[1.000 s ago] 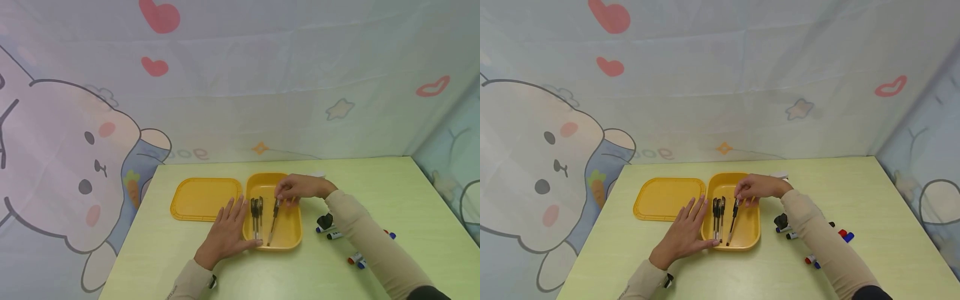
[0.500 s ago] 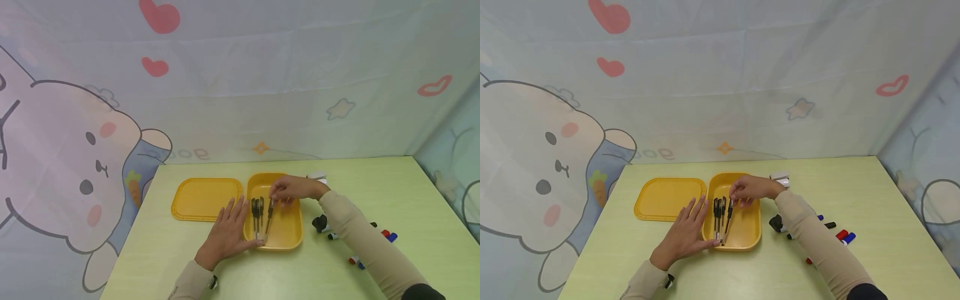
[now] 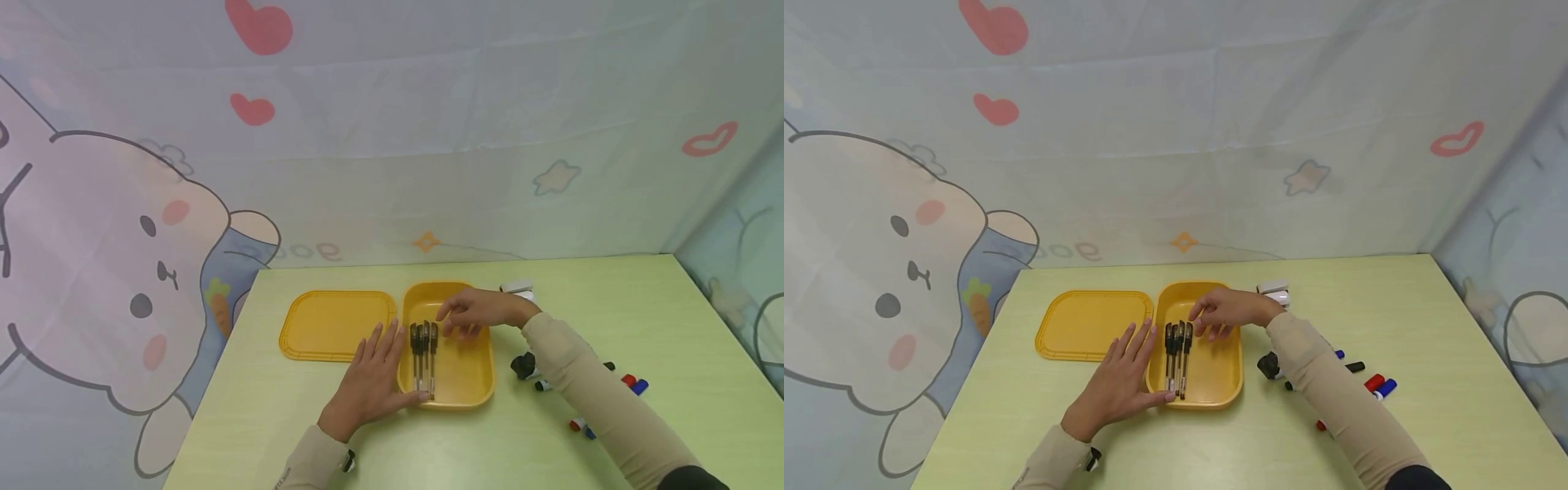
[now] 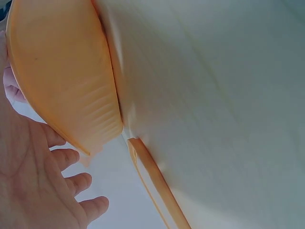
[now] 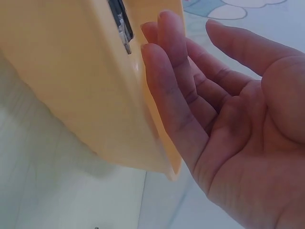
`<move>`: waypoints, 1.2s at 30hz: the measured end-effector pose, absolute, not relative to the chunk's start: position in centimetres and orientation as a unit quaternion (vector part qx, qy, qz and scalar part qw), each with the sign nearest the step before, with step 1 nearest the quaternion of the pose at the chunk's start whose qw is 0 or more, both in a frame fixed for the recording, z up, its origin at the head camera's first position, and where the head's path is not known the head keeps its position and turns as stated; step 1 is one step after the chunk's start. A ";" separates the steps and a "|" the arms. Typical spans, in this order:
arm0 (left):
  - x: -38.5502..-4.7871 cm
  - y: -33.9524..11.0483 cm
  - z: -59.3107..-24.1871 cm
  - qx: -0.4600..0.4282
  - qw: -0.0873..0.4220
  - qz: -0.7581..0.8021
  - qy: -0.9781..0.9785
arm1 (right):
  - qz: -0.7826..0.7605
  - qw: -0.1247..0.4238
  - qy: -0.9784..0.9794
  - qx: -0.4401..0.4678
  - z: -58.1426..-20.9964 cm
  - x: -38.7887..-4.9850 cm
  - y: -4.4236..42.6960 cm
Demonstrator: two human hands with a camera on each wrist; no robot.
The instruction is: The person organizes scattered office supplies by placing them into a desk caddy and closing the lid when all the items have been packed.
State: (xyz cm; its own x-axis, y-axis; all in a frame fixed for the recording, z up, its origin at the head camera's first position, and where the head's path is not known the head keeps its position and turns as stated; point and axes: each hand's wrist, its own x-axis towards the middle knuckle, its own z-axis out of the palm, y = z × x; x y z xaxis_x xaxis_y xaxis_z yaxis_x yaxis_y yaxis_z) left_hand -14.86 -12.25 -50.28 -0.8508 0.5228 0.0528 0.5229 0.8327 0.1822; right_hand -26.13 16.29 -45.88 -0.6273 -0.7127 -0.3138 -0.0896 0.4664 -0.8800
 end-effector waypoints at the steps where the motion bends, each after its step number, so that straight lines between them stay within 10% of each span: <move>1: -14.9 -12.2 -50.3 -0.274 0.002 -0.096 -0.957 | -0.447 0.347 0.784 -0.256 -45.9 -26.1 16.4; 36: -15.0 -12.2 -50.2 -0.274 0.002 -0.096 -0.957 | -0.510 0.326 0.766 -0.217 -45.3 -23.8 23.2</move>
State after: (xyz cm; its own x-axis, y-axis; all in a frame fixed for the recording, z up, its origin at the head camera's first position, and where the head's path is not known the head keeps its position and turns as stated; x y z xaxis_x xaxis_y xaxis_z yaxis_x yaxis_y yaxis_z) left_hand -14.99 -12.21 -50.15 -0.8503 0.5234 0.0556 0.5240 0.8320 0.1822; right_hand -23.80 23.23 -45.34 -0.6933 -0.6647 -0.2784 0.0002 0.3861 -0.9224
